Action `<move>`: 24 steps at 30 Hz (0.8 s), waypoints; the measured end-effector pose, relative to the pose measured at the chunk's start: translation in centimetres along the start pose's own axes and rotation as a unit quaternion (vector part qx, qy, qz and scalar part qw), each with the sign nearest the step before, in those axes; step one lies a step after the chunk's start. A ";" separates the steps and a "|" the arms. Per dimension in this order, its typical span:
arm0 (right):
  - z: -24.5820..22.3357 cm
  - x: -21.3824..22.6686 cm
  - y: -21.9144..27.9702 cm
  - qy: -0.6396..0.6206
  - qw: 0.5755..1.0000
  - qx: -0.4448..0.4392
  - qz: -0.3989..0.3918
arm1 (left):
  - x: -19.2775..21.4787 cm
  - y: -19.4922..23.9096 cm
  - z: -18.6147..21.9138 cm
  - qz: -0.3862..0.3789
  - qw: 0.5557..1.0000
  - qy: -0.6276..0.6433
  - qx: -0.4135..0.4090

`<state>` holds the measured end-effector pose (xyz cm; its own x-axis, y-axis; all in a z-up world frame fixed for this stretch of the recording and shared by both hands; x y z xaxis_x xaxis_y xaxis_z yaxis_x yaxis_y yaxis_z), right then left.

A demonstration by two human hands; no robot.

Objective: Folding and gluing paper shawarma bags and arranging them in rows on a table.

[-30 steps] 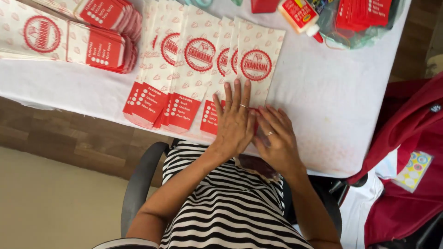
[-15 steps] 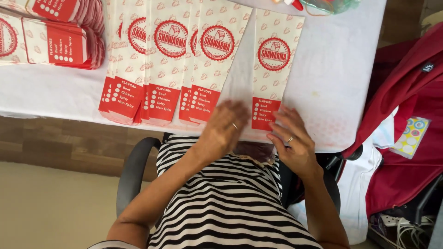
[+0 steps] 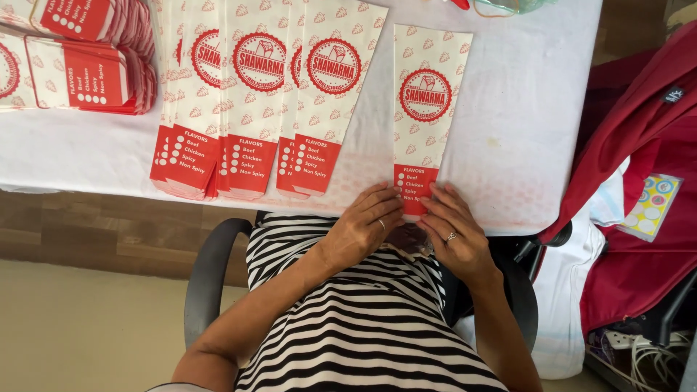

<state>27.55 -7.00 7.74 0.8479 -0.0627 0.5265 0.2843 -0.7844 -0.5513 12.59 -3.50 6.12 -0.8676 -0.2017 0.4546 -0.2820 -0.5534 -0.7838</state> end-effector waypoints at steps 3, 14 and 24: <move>-0.2 0.2 -0.2 -0.002 1.000 -0.007 0.005 | 0.0 -0.1 -0.1 0.005 1.000 0.001 0.004; 0.8 0.1 -0.8 -0.033 0.992 -0.092 0.076 | -1.0 -0.1 -0.1 -0.015 0.997 -0.020 0.070; 1.7 0.6 -0.9 -0.093 0.975 -0.174 0.105 | -1.6 -0.1 -1.5 -0.093 0.973 0.067 0.199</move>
<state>28.61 -5.25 7.47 0.9465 -0.1578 0.2815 -0.0469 -0.9303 -0.3639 13.38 -1.95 4.88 -0.8699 0.0248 0.4926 -0.2813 -0.8453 -0.4542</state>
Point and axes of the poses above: each hand's wrist, its own y-axis away from the middle knuckle, its own x-axis out of the back of the hand, z = x × y, the point moved 7 cm from there along -y, towards the middle knuckle, and after that the axes turned 15 degrees about -y, right-handed, at the moved point
